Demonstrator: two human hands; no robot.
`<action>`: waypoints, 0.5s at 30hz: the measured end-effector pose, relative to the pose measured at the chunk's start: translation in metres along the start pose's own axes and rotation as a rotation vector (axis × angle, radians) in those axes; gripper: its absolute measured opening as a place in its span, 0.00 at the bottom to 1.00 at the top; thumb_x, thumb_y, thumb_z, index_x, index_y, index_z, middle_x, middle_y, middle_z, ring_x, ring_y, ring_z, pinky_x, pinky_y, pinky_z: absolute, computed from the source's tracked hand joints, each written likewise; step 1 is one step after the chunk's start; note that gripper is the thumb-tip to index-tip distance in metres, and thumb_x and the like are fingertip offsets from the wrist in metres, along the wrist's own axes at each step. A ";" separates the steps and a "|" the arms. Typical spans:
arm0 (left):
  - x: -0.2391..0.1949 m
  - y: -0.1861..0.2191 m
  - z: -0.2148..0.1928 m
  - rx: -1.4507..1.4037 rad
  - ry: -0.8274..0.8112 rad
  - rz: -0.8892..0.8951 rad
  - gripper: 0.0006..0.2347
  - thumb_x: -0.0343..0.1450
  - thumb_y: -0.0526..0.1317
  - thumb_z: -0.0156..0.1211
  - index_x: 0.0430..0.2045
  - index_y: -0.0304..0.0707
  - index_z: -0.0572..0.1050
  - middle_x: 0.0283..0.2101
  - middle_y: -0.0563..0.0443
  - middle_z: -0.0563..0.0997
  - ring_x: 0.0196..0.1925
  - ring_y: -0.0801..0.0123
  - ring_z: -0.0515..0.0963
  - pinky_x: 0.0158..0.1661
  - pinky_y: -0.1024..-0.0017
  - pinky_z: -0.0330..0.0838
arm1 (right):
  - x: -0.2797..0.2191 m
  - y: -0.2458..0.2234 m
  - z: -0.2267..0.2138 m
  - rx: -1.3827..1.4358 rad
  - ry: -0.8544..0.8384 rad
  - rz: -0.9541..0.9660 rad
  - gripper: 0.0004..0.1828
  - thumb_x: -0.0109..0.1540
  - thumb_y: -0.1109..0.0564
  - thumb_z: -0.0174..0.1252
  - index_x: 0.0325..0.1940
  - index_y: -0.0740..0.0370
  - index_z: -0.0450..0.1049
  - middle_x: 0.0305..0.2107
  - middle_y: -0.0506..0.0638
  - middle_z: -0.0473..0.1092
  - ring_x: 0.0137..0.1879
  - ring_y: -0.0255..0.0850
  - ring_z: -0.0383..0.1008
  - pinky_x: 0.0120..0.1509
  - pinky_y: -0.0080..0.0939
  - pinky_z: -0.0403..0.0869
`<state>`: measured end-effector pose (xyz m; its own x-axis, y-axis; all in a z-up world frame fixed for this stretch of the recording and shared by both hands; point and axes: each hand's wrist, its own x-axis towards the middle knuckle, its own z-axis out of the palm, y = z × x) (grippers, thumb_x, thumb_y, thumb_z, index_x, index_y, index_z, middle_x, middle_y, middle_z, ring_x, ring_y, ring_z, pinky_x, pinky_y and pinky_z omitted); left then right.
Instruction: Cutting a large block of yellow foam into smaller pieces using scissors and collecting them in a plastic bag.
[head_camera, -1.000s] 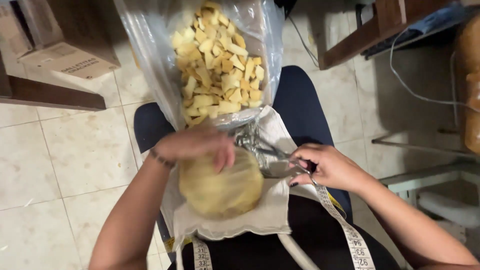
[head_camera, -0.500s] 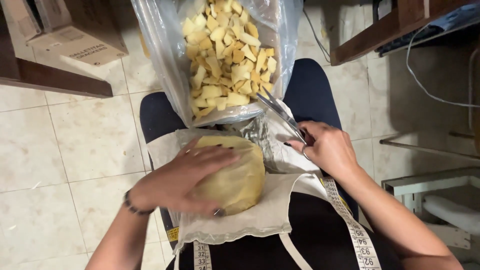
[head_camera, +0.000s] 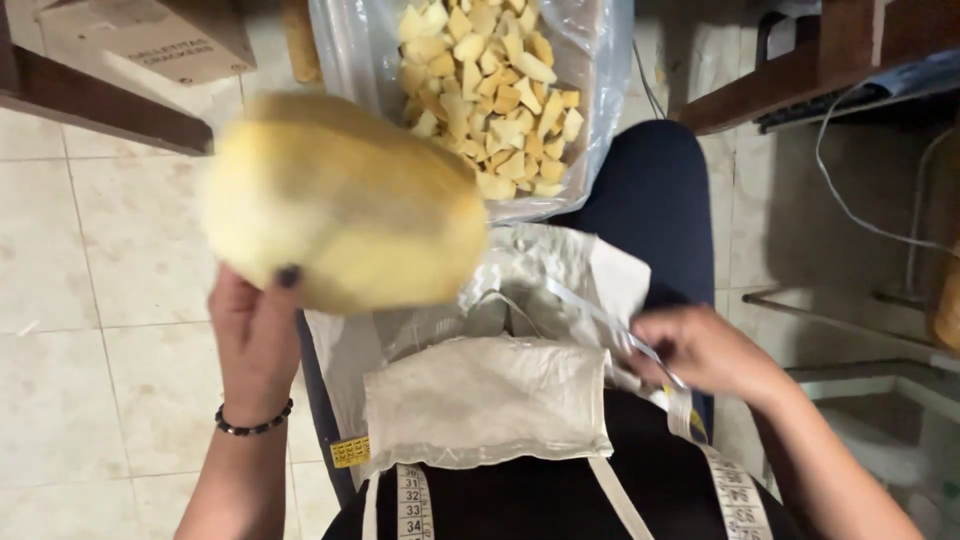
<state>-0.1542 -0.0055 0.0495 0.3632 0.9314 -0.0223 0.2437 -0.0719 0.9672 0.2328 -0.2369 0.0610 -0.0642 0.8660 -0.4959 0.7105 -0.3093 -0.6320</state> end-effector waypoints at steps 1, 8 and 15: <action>0.005 0.007 0.004 -0.242 0.062 0.011 0.11 0.77 0.40 0.55 0.51 0.35 0.69 0.57 0.46 0.74 0.60 0.65 0.73 0.60 0.66 0.71 | -0.010 0.002 0.004 0.172 -0.101 -0.006 0.07 0.51 0.60 0.67 0.23 0.48 0.78 0.16 0.36 0.76 0.23 0.27 0.72 0.30 0.30 0.70; 0.031 -0.021 0.045 -0.992 0.332 -0.289 0.20 0.74 0.42 0.56 0.62 0.42 0.66 0.64 0.48 0.73 0.68 0.57 0.71 0.68 0.52 0.68 | 0.023 0.006 0.029 0.442 -0.187 -0.445 0.06 0.65 0.54 0.54 0.36 0.57 0.73 0.29 0.45 0.75 0.34 0.41 0.75 0.41 0.40 0.70; 0.061 -0.031 0.050 -1.221 0.466 -0.355 0.25 0.64 0.44 0.64 0.57 0.37 0.73 0.58 0.45 0.79 0.61 0.55 0.77 0.62 0.59 0.73 | 0.130 -0.094 0.047 0.659 -0.477 -0.913 0.14 0.66 0.49 0.56 0.42 0.64 0.69 0.28 0.54 0.63 0.40 0.57 0.66 0.70 0.61 0.64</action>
<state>-0.0942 0.0359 0.0055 0.0528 0.8843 -0.4639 -0.7759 0.3288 0.5384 0.1247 -0.1136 0.0276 -0.7026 0.6809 0.2066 -0.2123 0.0765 -0.9742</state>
